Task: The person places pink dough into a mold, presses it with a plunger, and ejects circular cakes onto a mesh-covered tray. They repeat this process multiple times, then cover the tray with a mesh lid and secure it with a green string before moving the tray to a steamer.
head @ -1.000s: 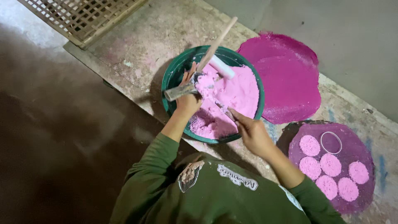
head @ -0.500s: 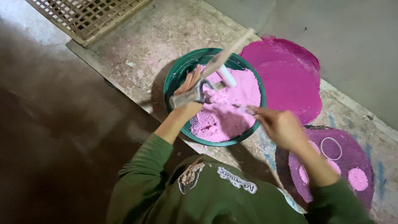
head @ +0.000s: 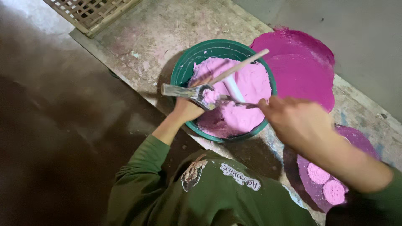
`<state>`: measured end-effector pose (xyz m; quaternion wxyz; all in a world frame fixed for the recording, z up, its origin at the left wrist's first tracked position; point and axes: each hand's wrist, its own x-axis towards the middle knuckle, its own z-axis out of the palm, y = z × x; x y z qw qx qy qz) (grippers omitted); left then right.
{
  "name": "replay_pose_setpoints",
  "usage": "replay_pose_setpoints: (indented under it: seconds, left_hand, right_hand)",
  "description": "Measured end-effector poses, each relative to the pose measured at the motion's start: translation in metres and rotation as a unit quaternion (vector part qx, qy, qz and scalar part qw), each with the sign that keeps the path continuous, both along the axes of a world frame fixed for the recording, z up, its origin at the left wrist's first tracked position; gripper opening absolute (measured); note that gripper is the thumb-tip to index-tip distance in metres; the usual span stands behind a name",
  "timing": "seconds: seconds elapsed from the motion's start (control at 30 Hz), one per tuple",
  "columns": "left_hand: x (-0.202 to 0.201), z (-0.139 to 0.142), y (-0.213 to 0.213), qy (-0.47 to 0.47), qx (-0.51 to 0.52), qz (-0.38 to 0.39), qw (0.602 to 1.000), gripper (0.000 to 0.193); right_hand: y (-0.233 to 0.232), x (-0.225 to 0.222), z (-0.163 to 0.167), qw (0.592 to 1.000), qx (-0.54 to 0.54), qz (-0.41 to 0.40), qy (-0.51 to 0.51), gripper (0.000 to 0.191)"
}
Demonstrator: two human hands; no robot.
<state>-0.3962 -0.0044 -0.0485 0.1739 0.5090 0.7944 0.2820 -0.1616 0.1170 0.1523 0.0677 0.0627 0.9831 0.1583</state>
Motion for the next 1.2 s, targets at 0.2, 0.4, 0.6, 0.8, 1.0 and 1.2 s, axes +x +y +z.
replay_pose_setpoints:
  seconds: [0.2, 0.4, 0.6, 0.8, 1.0, 1.2]
  left_hand:
    - [-0.003, -0.016, 0.006, 0.058, 0.154, -0.054, 0.985, 0.076]
    - [-0.002, -0.025, 0.004, 0.068, 0.094, 0.015, 0.993, 0.071]
    - [-0.014, -0.005, -0.004, 0.041, 0.246, 0.145, 0.958, 0.089]
    - [-0.021, 0.013, -0.001, 0.264, 0.239, 0.156, 0.921, 0.062]
    - [-0.019, 0.022, 0.003, 0.158, 0.242, 0.125, 0.949, 0.072]
    - [-0.045, 0.003, 0.012, 0.225, 0.244, 0.195, 0.923, 0.069]
  right_hand:
    - [-0.013, -0.04, -0.03, 0.997, 0.063, 0.051, -0.017, 0.027]
    - [-0.012, -0.026, -0.047, 0.999, -0.021, 0.025, 0.018, 0.023]
    - [-0.001, -0.016, -0.047, 0.923, -0.275, -0.078, 0.259, 0.036]
    - [-0.016, -0.027, -0.155, 0.822, -0.457, 0.012, 0.339, 0.047]
    - [0.011, -0.027, -0.144, 0.768, -0.557, -0.186, 0.256, 0.044]
    - [-0.002, -0.035, -0.161, 0.813, -0.51, -0.037, 0.277, 0.053]
